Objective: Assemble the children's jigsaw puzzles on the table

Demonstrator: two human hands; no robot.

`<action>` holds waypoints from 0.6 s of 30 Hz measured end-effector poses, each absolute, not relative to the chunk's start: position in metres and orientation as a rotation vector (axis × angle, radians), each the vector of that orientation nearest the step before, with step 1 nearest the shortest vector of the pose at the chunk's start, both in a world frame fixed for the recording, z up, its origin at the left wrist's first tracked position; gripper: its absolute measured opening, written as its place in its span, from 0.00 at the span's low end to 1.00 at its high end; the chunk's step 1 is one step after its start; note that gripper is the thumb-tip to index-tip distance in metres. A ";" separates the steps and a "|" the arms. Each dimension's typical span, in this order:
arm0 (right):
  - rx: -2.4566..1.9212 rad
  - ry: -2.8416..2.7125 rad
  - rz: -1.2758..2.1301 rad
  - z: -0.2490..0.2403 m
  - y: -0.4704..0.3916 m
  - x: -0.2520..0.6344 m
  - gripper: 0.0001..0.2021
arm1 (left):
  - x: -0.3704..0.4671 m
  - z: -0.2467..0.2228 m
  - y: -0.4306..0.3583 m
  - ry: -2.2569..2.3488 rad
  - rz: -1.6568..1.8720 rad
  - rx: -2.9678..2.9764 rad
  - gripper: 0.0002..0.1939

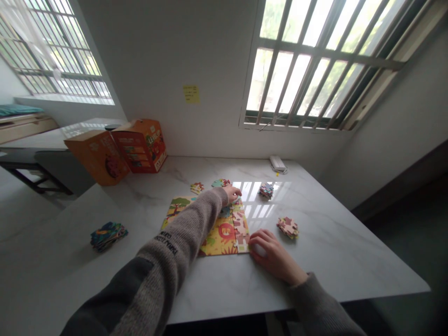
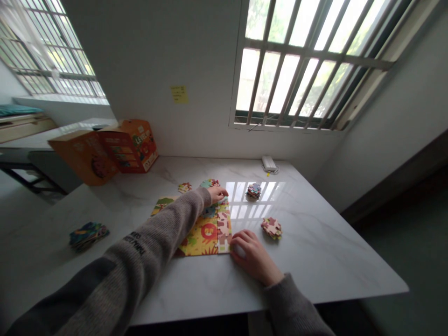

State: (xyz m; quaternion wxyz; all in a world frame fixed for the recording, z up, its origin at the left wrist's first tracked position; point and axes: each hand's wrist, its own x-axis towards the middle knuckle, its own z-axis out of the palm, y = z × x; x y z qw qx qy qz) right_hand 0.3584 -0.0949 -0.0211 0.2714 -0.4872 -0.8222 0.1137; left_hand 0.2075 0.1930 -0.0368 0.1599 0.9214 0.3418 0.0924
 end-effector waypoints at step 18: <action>-1.291 -2.218 0.294 -0.020 -0.094 0.359 0.07 | 0.204 -0.036 0.186 0.965 0.239 2.705 0.15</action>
